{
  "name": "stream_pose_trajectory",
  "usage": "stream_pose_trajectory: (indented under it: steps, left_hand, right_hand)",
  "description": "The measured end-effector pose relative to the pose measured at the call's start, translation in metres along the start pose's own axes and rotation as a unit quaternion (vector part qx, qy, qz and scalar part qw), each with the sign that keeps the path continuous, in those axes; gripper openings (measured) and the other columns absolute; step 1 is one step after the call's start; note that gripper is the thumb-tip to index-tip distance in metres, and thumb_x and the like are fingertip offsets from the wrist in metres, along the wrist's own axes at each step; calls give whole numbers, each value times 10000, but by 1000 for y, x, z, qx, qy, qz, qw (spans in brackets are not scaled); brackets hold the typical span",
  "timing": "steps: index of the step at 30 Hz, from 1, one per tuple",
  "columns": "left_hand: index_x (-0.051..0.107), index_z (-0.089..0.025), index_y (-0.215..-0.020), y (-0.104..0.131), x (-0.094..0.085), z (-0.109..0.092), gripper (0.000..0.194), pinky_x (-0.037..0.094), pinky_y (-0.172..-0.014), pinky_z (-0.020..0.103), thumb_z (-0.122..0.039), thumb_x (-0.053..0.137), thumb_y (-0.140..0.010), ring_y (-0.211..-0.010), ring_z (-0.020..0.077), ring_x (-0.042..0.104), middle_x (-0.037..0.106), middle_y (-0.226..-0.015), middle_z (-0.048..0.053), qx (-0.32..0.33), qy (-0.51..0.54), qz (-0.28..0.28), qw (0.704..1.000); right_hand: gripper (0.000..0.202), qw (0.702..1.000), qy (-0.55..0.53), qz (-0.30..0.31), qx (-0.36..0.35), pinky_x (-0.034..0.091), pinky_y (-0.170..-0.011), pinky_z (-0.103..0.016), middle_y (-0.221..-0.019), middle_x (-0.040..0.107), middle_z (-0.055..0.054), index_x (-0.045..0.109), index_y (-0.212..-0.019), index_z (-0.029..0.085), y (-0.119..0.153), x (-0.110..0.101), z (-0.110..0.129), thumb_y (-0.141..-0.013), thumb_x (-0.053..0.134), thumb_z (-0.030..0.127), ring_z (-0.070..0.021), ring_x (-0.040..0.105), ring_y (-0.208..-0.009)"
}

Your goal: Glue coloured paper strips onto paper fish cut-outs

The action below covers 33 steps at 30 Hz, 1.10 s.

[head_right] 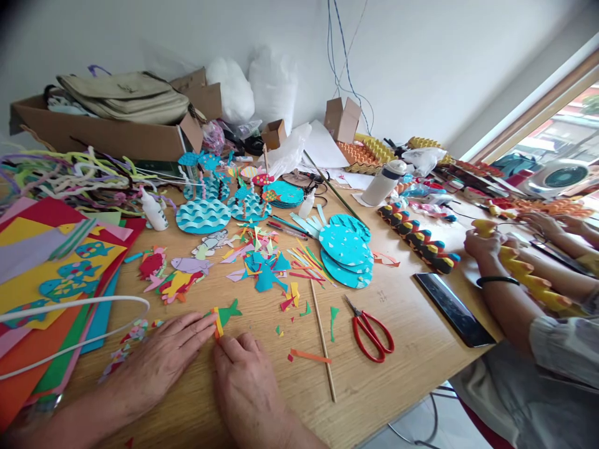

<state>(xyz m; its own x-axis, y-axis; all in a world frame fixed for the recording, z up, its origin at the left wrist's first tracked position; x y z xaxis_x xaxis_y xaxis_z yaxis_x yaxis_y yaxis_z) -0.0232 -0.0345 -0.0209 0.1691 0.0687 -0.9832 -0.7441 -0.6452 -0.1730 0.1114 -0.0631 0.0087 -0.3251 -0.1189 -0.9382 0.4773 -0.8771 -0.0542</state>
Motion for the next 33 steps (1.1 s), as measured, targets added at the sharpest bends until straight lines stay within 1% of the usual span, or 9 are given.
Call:
stream_pose_trajectory:
  steps: [7, 10, 13, 14, 16, 20, 24, 27, 33]
  left_hand:
    - [419, -278, -1270, 3, 5, 3, 534, 432, -897, 308, -57, 365, -786, -1123, 179, 437, 493, -1282, -26, 10, 3, -49, 999]
    - [452, -312, -1245, 1, 0, 4, 537, 442, -870, 280, -71, 384, -770, -1079, 174, 481, 532, -1243, -41, 17, 7, -55, 998]
    - [439, -326, -1256, -1, -8, 4, 566, 443, -859, 264, -88, 396, -744, -1061, 171, 498, 543, -1230, -53, 22, 18, -46, 999]
    - [436, -325, -1258, -1, -10, 4, 580, 441, -856, 259, -86, 396, -732, -1062, 171, 496, 542, -1231, -55, 25, 18, -49, 998]
    - [448, -318, -1248, -1, -11, 4, 596, 438, -848, 252, -73, 396, -708, -1059, 169, 495, 542, -1230, -55, 36, 9, -60, 997]
    - [505, -307, -1190, -1, -6, 5, 582, 435, -810, 250, -55, 397, -677, -1010, 169, 515, 573, -1189, -51, 66, -30, -90, 993]
    - [496, -302, -1197, 1, 1, 6, 614, 420, -818, 258, -53, 396, -645, -998, 169, 523, 572, -1186, -54, 80, -59, -129, 987]
    - [410, -311, -1275, 4, 10, 9, 674, 413, -832, 266, -51, 395, -653, -1016, 173, 517, 560, -1201, -60, 75, -54, -128, 987]
    - [301, -317, -1341, 10, 25, 13, 744, 403, -840, 301, -27, 372, -660, -1033, 193, 508, 534, -1235, -64, 72, -70, -124, 987]
  right_hand:
    - [167, 1000, 15, -15, -16, 467, -684, -280, -884, 620, -32, 577, -922, 174, -1, 3, 0, -786, 501, 115, -177, 512, -748]
    - [166, 1000, 5, -18, -19, 464, -688, -265, -882, 628, -37, 578, -919, 169, -1, 3, 1, -776, 508, 120, -171, 523, -747]
    - [124, 999, -44, -17, -19, 438, -730, -238, -862, 630, -28, 588, -877, 182, -1, -8, -8, -778, 524, 148, -151, 534, -765]
    - [106, 998, -61, -21, -7, 426, -739, -227, -848, 629, -21, 594, -849, 187, -1, -15, -16, -788, 515, 151, -140, 539, -767]
    - [147, 995, -65, -42, 68, 404, -733, -205, -832, 626, -23, 607, -797, 183, -1, -35, -47, -810, 473, 125, -126, 550, -790]
    - [193, 961, 69, -7, 267, 362, -628, -197, -817, 641, -9, 632, -804, 205, 3, -73, -132, -824, 443, 166, -121, 565, -738]
    - [199, 936, 122, 2, 331, 315, -575, -234, -799, 653, -38, 648, -813, 196, 8, -93, -190, -804, 449, 192, -167, 569, -749]
    - [186, 926, 142, 26, 348, 294, -553, -238, -821, 657, -44, 651, -802, 203, 10, -91, -205, -792, 467, 219, -178, 572, -769]
    - [229, 908, 177, 59, 375, 308, -555, -252, -915, 647, -103, 653, -849, 182, 9, -88, -206, -805, 431, 220, -205, 581, -793]
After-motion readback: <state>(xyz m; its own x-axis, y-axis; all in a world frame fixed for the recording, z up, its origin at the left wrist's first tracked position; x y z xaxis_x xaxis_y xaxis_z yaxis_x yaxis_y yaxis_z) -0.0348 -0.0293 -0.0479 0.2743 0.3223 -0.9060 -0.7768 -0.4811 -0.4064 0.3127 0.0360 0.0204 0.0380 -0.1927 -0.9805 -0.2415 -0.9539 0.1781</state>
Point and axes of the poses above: each hand's wrist, its own y-axis away from the middle knuckle, its own x-axis out of the palm, z = x × y, the point moved 4 cm from there along -y, towards the middle knuckle
